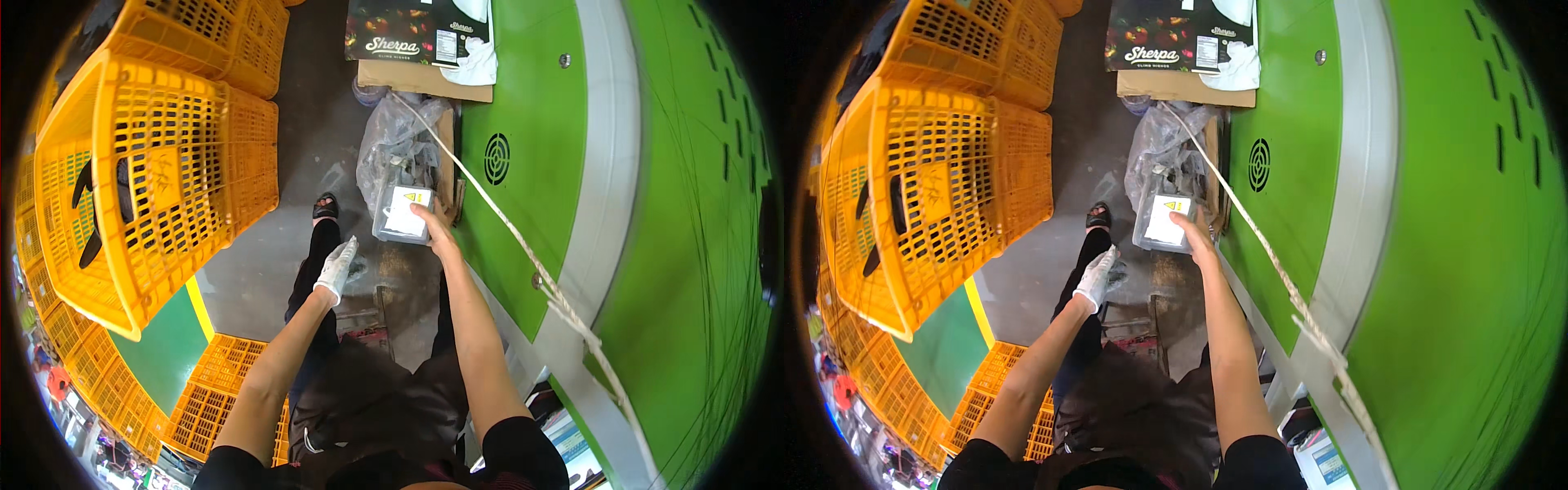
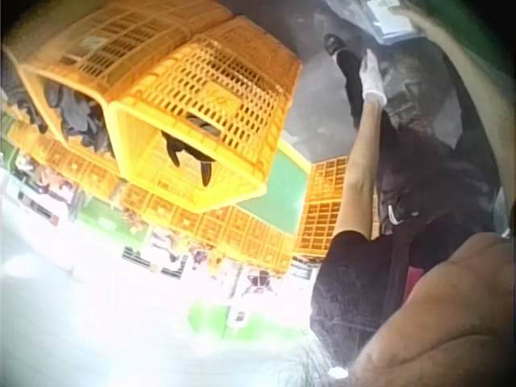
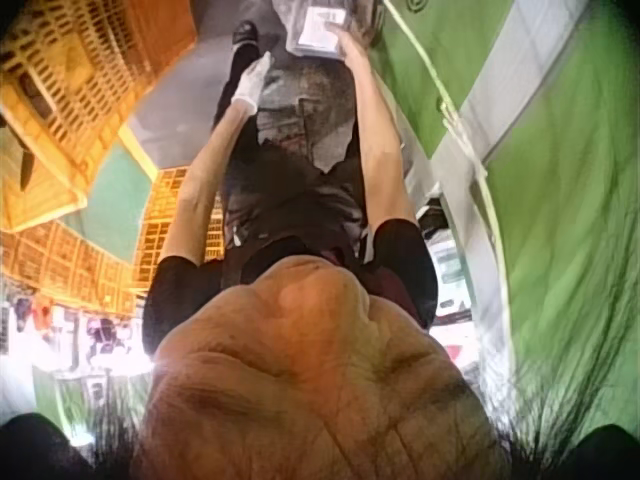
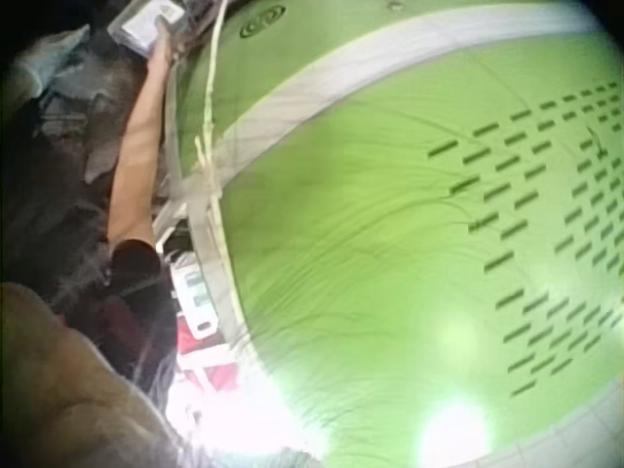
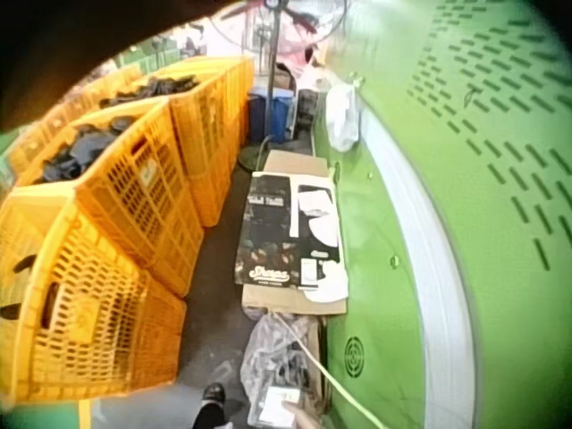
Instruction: The person applies adhesive onto shoe soles using a brush, places a sole onto a conveyor belt, and then picks up, wipes, and carries the adhesive container.
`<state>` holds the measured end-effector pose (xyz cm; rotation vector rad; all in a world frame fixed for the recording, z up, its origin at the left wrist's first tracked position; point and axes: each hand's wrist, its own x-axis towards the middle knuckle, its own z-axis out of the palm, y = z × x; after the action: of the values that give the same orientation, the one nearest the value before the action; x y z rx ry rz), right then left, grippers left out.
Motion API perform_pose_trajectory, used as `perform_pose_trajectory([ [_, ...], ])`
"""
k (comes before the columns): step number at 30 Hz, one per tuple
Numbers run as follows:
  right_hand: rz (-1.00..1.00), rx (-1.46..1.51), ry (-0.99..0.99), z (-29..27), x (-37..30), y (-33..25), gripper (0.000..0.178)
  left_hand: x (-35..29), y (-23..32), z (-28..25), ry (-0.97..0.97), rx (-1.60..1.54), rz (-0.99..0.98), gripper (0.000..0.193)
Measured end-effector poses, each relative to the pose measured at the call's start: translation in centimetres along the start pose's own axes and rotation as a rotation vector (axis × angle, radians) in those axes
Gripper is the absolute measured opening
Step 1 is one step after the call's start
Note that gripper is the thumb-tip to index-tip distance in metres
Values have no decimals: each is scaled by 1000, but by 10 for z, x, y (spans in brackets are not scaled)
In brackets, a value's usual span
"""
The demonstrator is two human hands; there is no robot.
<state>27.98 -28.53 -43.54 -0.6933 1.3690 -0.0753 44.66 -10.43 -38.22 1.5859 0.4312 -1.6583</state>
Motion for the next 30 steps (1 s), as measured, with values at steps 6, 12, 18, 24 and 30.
perform_pose_trajectory([
  [6, 207, 280, -222, -22, 37, 23, 68, 43, 21, 25, -15, 95, -2, 52],
  [12, 151, 648, -332, -30, 55, 53, 56, 79, 24, 45, 19, 195, 160, 70],
  [18, 71, 824, -458, -36, 60, 69, 70, 92, 16, 60, 74, 253, 221, 53],
  [24, 133, 906, -461, -34, 58, 84, 76, 89, 14, 70, 59, 446, 358, 50],
  [30, 115, 893, -435, -51, 56, 88, 71, 91, 9, 85, 189, 643, 522, 41],
])
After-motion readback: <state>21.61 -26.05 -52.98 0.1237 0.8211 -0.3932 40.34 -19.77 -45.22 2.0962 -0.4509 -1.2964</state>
